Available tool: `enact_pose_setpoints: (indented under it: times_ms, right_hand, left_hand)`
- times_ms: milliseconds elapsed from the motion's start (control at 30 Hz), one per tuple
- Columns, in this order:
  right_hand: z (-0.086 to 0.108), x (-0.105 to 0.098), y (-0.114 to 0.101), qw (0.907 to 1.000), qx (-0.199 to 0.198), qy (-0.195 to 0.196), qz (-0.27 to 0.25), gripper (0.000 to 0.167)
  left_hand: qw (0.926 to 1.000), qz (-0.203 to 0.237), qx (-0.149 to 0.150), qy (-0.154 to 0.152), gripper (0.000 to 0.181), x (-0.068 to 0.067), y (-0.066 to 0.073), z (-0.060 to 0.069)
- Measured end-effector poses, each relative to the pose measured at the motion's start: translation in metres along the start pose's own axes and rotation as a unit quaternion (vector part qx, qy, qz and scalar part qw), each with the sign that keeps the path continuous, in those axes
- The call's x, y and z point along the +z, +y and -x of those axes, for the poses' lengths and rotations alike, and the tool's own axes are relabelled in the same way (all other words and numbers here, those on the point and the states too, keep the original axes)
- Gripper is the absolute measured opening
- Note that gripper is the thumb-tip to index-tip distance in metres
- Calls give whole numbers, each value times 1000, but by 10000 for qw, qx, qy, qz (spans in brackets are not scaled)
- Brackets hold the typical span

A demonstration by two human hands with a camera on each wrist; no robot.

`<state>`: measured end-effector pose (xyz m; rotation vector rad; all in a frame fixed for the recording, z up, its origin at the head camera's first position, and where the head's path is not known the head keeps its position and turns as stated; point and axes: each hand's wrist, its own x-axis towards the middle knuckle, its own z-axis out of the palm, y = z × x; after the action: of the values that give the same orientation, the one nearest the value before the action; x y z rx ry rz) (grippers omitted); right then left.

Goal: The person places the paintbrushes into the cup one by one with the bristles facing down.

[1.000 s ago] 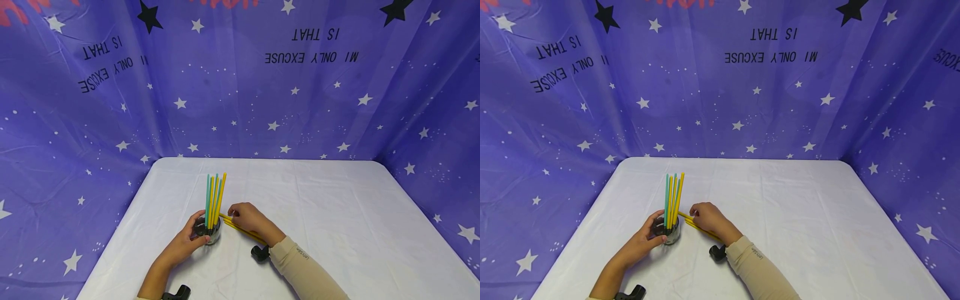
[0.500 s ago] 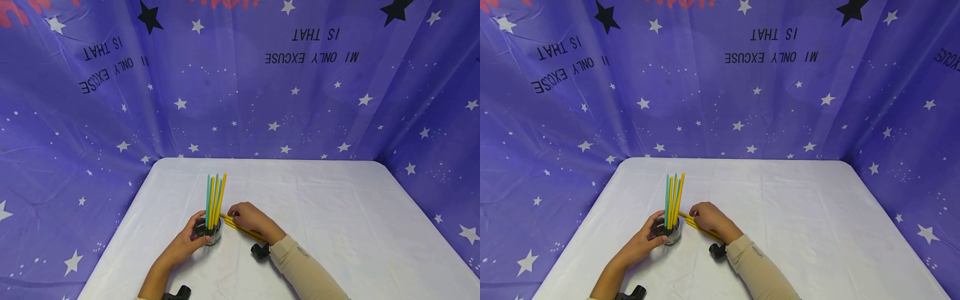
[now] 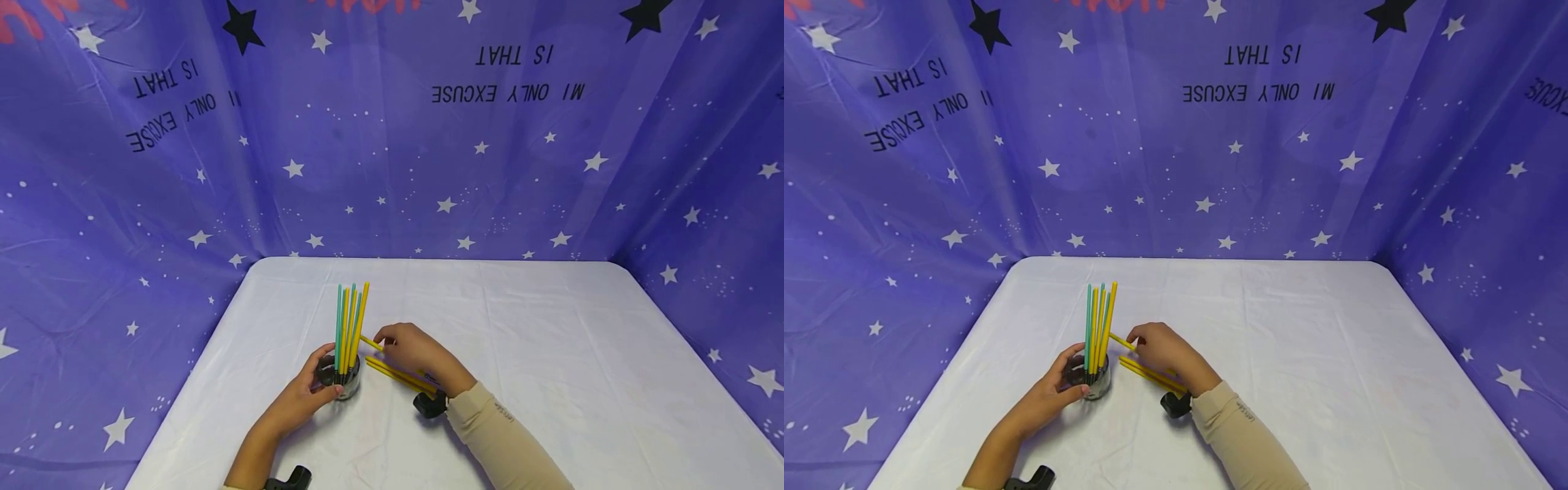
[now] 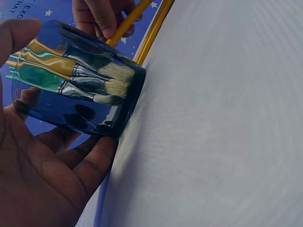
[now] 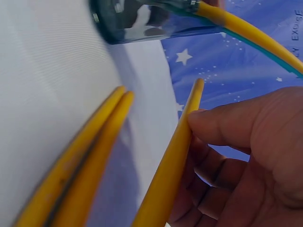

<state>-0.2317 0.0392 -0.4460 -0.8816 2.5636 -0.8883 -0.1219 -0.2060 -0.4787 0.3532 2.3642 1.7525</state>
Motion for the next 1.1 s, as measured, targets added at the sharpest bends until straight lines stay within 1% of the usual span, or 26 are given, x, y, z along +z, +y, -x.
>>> enact_pose_setpoints:
  times_ms: [133,300,433,600,733,867,1100]
  right_hand:
    - [2,-6,-2,9998,39,166,-96,21]
    - [5,-13,-3,9980,172,465,-395,20]
    - [7,-18,-6,9943,265,765,-686,20]
    - [8,-24,-8,9878,260,1242,-904,17]
    - [9,-29,-12,9791,204,1600,-1235,17]
    - [11,-33,-15,9670,112,1881,-1717,18]
    - [15,-36,-22,9452,-36,2163,-2446,20]
  left_hand:
    - [10000,28,-21,20,75,0,0,0]
    - [9999,38,-120,80,76,1,-1,0]
    - [9998,35,-171,108,76,1,0,0]
    - [9999,58,-118,48,76,0,0,0]
    - [9998,45,-153,76,76,0,1,0]
    - [9997,61,-227,112,76,0,0,-1]
    - [9999,93,-131,27,75,0,-1,-1]
